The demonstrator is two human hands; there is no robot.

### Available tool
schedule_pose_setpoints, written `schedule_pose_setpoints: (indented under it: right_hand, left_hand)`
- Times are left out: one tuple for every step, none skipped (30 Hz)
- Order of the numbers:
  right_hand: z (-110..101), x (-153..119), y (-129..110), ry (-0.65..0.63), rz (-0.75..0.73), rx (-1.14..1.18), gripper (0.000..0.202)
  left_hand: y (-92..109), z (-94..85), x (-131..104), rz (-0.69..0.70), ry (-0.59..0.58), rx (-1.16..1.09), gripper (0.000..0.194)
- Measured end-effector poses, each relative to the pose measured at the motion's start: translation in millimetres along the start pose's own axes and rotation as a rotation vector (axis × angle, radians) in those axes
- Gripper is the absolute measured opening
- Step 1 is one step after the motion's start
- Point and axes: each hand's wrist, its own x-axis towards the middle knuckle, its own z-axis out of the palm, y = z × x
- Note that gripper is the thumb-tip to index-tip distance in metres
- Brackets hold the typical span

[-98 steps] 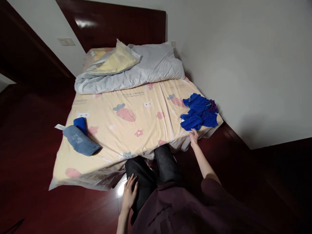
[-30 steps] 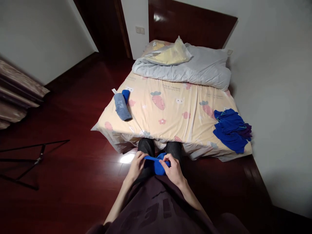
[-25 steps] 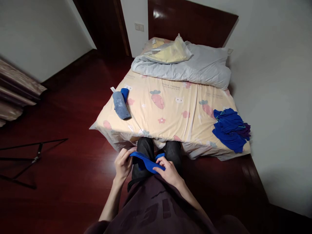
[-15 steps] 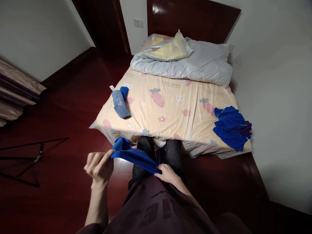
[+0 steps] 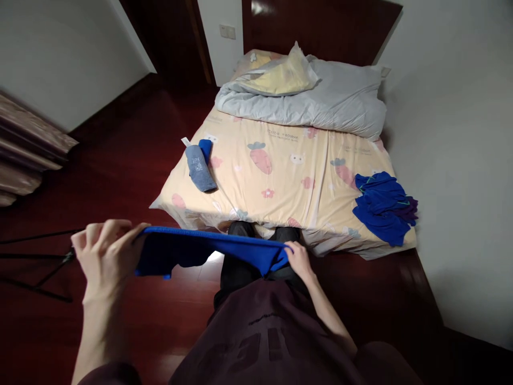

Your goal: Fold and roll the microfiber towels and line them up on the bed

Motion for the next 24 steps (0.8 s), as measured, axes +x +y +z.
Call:
schedule_pose_setpoints:
  right_hand:
    - [-17.1, 11.9, -1.5, 0.097, -0.007, 0.021, 0.026]
    - [-35.4, 24.2, -3.3, 0.168, -0.012, 0.040, 0.026]
    - [-54.2, 36.3, -5.3, 0.204, -0.011, 0.046, 0.027]
    - [-72.9, 47.4, -7.1, 0.227, -0.004, 0.027, 0.028]
    - [-91.1, 56.8, -8.5, 0.250, -0.008, -0.002, 0.029]
    - [-108.4, 64.0, -9.2, 0.269, -0.023, -0.036, 0.031]
    - [-124.3, 68.5, -8.7, 0.283, -0.052, -0.074, 0.031]
    - [-138.8, 70.2, -7.0, 0.289, -0.093, -0.110, 0.030]
    - [-151.6, 69.2, -3.8, 0.287, -0.136, -0.143, 0.030]
    - [-162.8, 65.5, 0.8, 0.279, -0.176, -0.173, 0.029]
    - [-172.5, 59.7, 6.6, 0.269, -0.204, -0.198, 0.028]
    - [-180.9, 52.2, 13.3, 0.263, -0.218, -0.217, 0.027]
    - [-188.3, 43.7, 20.4, 0.263, -0.217, -0.230, 0.026]
    - [-195.1, 35.0, 27.5, 0.268, -0.207, -0.239, 0.025]
    - [-201.6, 26.8, 34.2, 0.275, -0.190, -0.248, 0.023]
    - [-208.1, 19.8, 40.1, 0.282, -0.171, -0.256, 0.022]
    - [-214.8, 14.6, 45.2, 0.289, -0.151, -0.267, 0.020]
    - [-221.7, 11.4, 49.4, 0.298, -0.130, -0.279, 0.018]
    - [-228.7, 10.1, 52.9, 0.308, -0.110, -0.293, 0.016]
    - [-235.7, 10.5, 55.6, 0.320, -0.089, -0.306, 0.015]
    - [-242.4, 12.0, 57.7, 0.333, -0.068, -0.316, 0.014]
    - [-248.3, 14.0, 59.4, 0.341, -0.049, -0.323, 0.014]
    - [-253.3, 15.8, 60.8, 0.340, -0.030, -0.327, 0.015]
    - [-257.1, 16.8, 62.0, 0.331, -0.013, -0.326, 0.017]
  left_hand:
    - [-1.2, 1.0, 3.8, -0.041, 0.004, 0.014, 0.026]
    - [-1.6, 3.4, 8.1, -0.071, 0.015, 0.013, 0.028]
    - [-1.6, 7.2, 12.6, -0.086, 0.024, -0.002, 0.030]
    - [-1.1, 12.1, 17.3, -0.083, 0.028, -0.032, 0.031]
    - [-0.3, 17.7, 22.2, -0.068, 0.029, -0.072, 0.031]
    - [0.7, 23.4, 27.0, -0.047, 0.028, -0.117, 0.031]
    - [2.0, 28.7, 31.7, -0.028, 0.027, -0.161, 0.031]
    - [3.5, 33.3, 36.0, -0.012, 0.025, -0.200, 0.030]
    - [5.2, 37.0, 39.7, -0.001, 0.020, -0.232, 0.030]
    - [7.0, 39.9, 42.7, 0.008, 0.014, -0.260, 0.030]
    - [8.8, 42.0, 44.7, 0.013, 0.005, -0.286, 0.030]
    - [10.6, 43.7, 45.9, 0.019, -0.012, -0.316, 0.031]
    - [12.1, 45.3, 46.4, 0.025, -0.036, -0.348, 0.031]
    - [13.5, 47.1, 46.5, 0.030, -0.064, -0.381, 0.031]
    - [14.7, 49.4, 46.5, 0.035, -0.098, -0.413, 0.031]
    - [15.9, 52.2, 46.9, 0.043, -0.139, -0.448, 0.031]
    - [17.3, 55.3, 47.9, 0.054, -0.184, -0.484, 0.031]
    - [19.1, 58.4, 49.7, 0.065, -0.225, -0.520, 0.031]
    - [21.3, 61.3, 52.1, 0.072, -0.256, -0.556, 0.031]
    - [23.8, 63.5, 54.9, 0.072, -0.277, -0.592, 0.032]
    - [26.4, 64.7, 57.7, 0.066, -0.285, -0.618, 0.032]
    - [28.8, 64.9, 60.0, 0.052, -0.279, -0.633, 0.033]
    - [30.9, 63.9, 61.4, 0.037, -0.267, -0.640, 0.034]
    - [32.3, 61.8, 61.4, 0.023, -0.255, -0.640, 0.034]
